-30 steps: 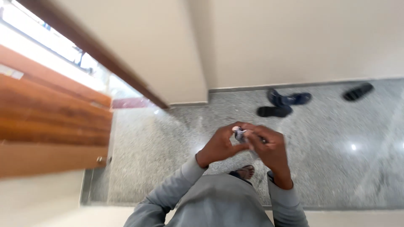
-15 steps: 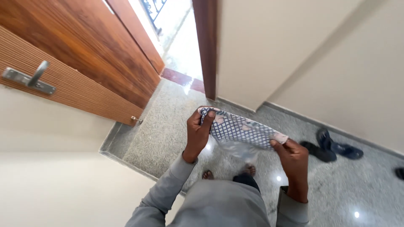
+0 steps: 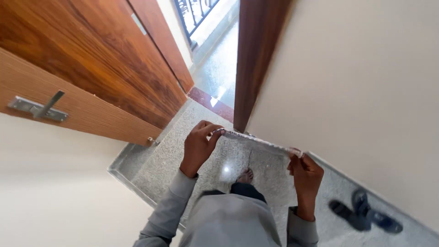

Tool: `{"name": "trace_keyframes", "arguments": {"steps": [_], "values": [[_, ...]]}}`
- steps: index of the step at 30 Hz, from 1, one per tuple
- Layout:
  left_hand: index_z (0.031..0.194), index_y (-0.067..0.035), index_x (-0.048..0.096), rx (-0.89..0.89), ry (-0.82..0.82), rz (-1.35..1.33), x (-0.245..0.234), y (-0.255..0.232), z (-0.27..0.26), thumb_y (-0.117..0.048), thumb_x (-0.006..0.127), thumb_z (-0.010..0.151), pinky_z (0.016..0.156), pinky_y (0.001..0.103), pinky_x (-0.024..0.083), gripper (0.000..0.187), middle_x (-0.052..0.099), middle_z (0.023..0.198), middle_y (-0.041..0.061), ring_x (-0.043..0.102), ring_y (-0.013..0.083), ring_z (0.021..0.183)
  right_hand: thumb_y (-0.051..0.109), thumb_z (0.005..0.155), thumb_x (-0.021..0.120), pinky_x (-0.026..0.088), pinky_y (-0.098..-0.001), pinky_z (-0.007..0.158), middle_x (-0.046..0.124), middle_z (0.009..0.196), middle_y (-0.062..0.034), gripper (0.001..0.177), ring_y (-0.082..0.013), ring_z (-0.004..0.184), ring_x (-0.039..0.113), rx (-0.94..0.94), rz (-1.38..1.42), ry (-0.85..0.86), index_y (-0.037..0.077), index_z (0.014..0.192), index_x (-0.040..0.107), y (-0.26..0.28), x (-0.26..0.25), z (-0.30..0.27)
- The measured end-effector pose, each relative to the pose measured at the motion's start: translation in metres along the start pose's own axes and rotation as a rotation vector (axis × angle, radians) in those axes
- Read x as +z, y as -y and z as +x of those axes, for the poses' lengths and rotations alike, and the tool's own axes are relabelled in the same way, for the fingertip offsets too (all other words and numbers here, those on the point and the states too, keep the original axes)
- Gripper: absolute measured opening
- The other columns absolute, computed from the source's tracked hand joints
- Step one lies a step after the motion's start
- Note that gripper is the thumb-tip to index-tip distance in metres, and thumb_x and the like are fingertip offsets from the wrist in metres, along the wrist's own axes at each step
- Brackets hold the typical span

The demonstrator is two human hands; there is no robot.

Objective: Wiping a wooden door and its edges with a cloth.

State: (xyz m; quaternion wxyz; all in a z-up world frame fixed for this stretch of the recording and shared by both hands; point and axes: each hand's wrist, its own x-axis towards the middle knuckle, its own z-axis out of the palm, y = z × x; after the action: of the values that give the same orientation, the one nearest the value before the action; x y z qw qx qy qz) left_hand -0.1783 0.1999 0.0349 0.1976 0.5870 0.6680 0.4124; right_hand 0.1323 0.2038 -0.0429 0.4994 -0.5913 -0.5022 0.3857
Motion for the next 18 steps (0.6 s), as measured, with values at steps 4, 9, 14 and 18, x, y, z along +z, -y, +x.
{"name": "trace_keyframes", "arguments": {"steps": [4,9,14,18], "values": [[0.100,-0.018,0.082,-0.142,0.024,0.252,-0.003,0.010,0.042,-0.035,0.072,0.095,0.061,0.037,0.052,0.020,0.073,0.086,0.007,0.070,0.0225,0.069,0.003,0.099,0.065,0.049,-0.0247,0.054,0.070,0.072,-0.0077,0.020,-0.0108,0.061,0.062,0.069,0.092,0.074,0.001,0.116,0.076,0.025,0.021,0.039],[0.113,-0.018,0.079,-0.210,0.088,-0.001,-0.006,0.010,0.106,-0.033,0.057,0.102,0.051,0.034,0.050,0.028,0.070,0.062,0.009,0.070,0.0172,0.053,-0.001,0.099,0.063,0.057,-0.0283,0.060,0.073,0.081,-0.0150,0.021,-0.0178,0.066,0.070,0.016,0.264,0.118,-0.007,0.117,0.071,0.064,0.046,0.078],[0.116,-0.006,0.064,-0.078,0.215,-0.803,0.024,0.071,0.146,-0.029,0.047,0.109,0.062,0.030,0.058,0.029,0.076,0.083,0.005,0.075,0.0121,0.072,0.004,0.104,0.062,0.059,-0.0314,0.063,0.073,0.082,-0.0181,0.016,-0.0206,0.068,0.070,-0.026,0.241,-0.073,-0.008,0.110,0.070,0.077,0.091,0.069],[0.115,-0.002,0.062,0.272,0.077,-0.775,0.027,0.096,0.177,-0.026,0.052,0.113,0.074,0.028,0.059,0.026,0.075,0.091,0.007,0.073,0.0126,0.083,0.010,0.111,0.060,0.062,-0.0356,0.072,0.071,0.097,-0.0181,0.016,-0.0222,0.082,0.073,-0.358,0.548,-0.289,-0.005,0.109,0.064,0.083,0.148,0.061]]}}
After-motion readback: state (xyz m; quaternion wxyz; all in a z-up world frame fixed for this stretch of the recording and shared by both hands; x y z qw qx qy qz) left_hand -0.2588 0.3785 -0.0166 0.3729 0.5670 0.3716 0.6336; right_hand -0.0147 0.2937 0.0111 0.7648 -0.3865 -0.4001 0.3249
